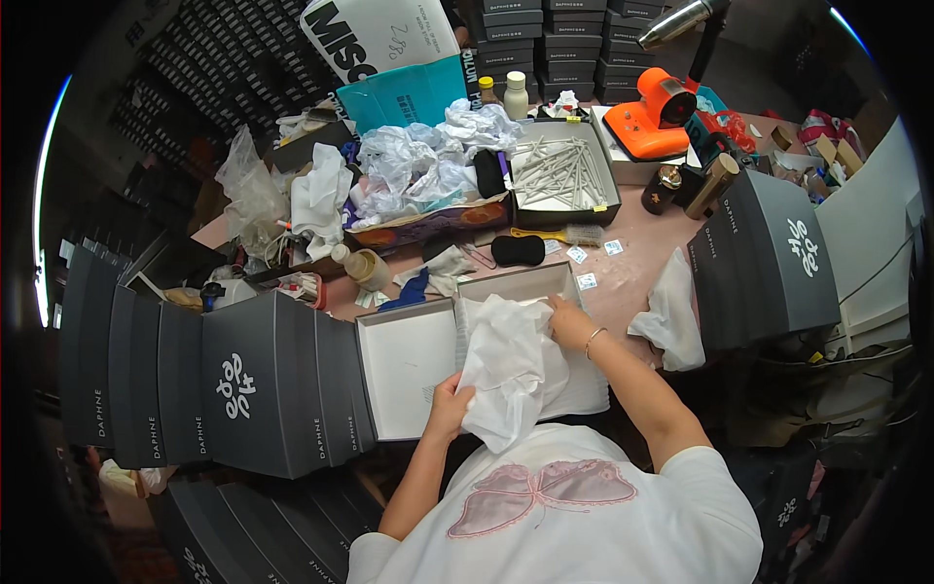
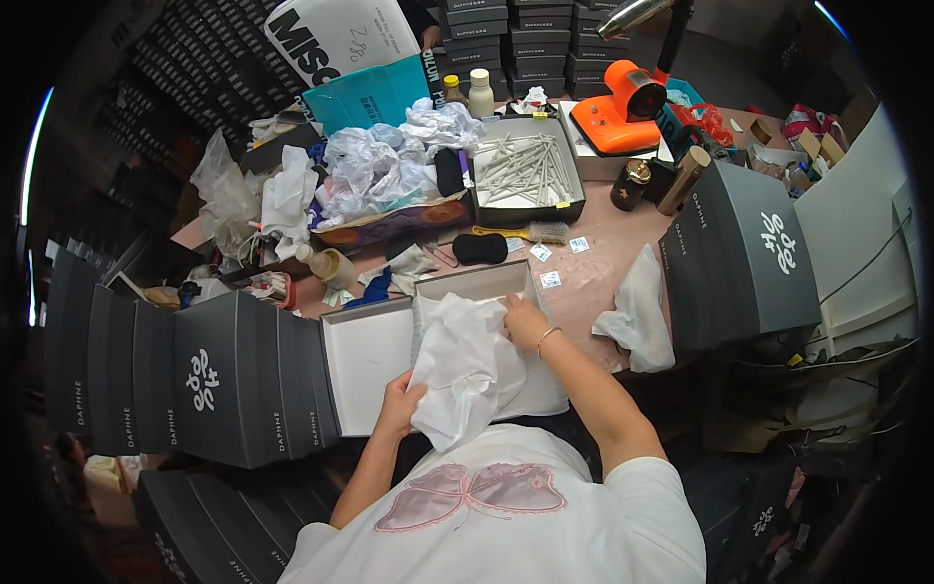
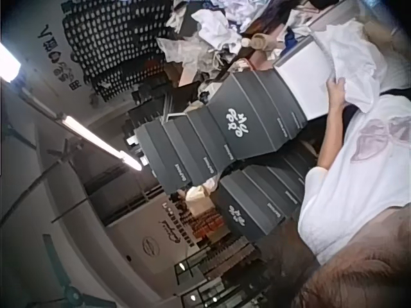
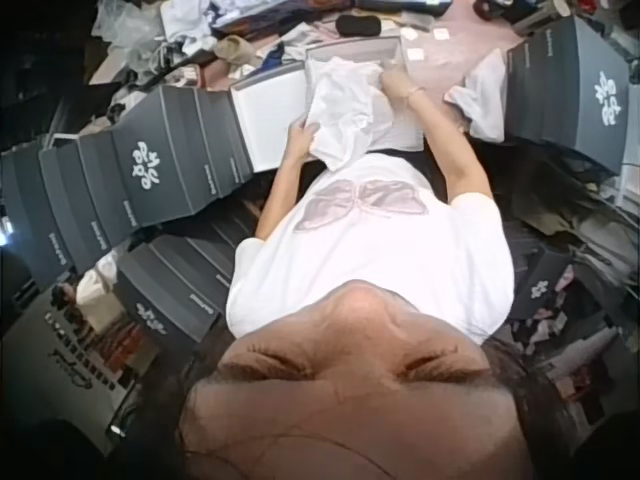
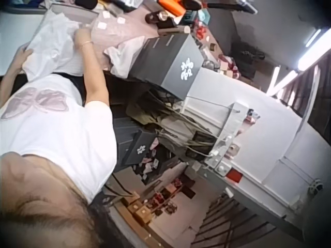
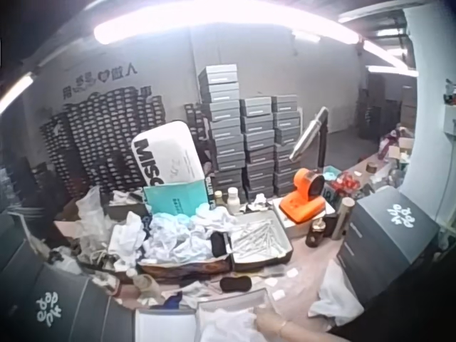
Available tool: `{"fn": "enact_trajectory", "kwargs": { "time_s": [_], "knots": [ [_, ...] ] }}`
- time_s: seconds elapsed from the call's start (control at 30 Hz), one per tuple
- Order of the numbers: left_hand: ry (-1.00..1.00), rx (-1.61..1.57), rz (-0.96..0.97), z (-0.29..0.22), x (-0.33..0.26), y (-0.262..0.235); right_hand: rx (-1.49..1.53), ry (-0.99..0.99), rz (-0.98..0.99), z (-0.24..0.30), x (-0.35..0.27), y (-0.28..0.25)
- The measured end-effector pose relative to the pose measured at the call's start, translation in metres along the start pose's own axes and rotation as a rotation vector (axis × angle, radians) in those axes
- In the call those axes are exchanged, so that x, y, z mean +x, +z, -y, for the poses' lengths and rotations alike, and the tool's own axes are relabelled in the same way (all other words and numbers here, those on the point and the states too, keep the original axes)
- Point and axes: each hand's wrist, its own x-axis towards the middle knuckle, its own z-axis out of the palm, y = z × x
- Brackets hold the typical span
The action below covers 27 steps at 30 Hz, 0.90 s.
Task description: Inspecting and packing high-heeled shoes into branded boxes using tissue paper.
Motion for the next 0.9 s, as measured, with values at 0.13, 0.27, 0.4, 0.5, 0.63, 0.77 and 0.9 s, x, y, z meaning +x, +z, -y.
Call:
{"fn": "enact_trajectory", "kwargs": {
  "time_s": [0.13, 0.27, 0.4, 0.5, 0.63, 0.77, 0.9],
  "knots": [
    [0.238, 0.516, 0.019, -0.002, -0.014, 0.003, -0.089, -0.136, -0.24, 0.014, 0.005, 0.016],
    [0.387, 0.826, 0.123, -0.01, -0.037, 0.028, -0.142, -0.366, -0.434, 0.002, 0.033, 0.037],
    [0.372, 0.923, 0.104, -0.015, -0.038, 0.027, -0.429, -0.549, -0.547, 0.009, 0.002, -0.062],
    [0.391, 1.315, 0.134, -0.023, -0.026, 0.035, -0.519, -0.351, -0.626, 0.012, -0.04, -0.152],
    [0.374, 1.838, 0.286, 0.002, 0.044, 0.08, -0.457, 0.051, -0.803, -0.055, -0.071, -0.186],
    [0.911, 1.565, -0.18, 0.09, 0.113, 0.084, 0.322, 0.205, -0.758, -0.062, -0.1, -0.165],
    [-0.045, 1.402, 0.587, -0.017, 0.102, 0.077, 1.014, 0.127, -0.596, -0.053, -0.116, -0.077]
  ]
}}
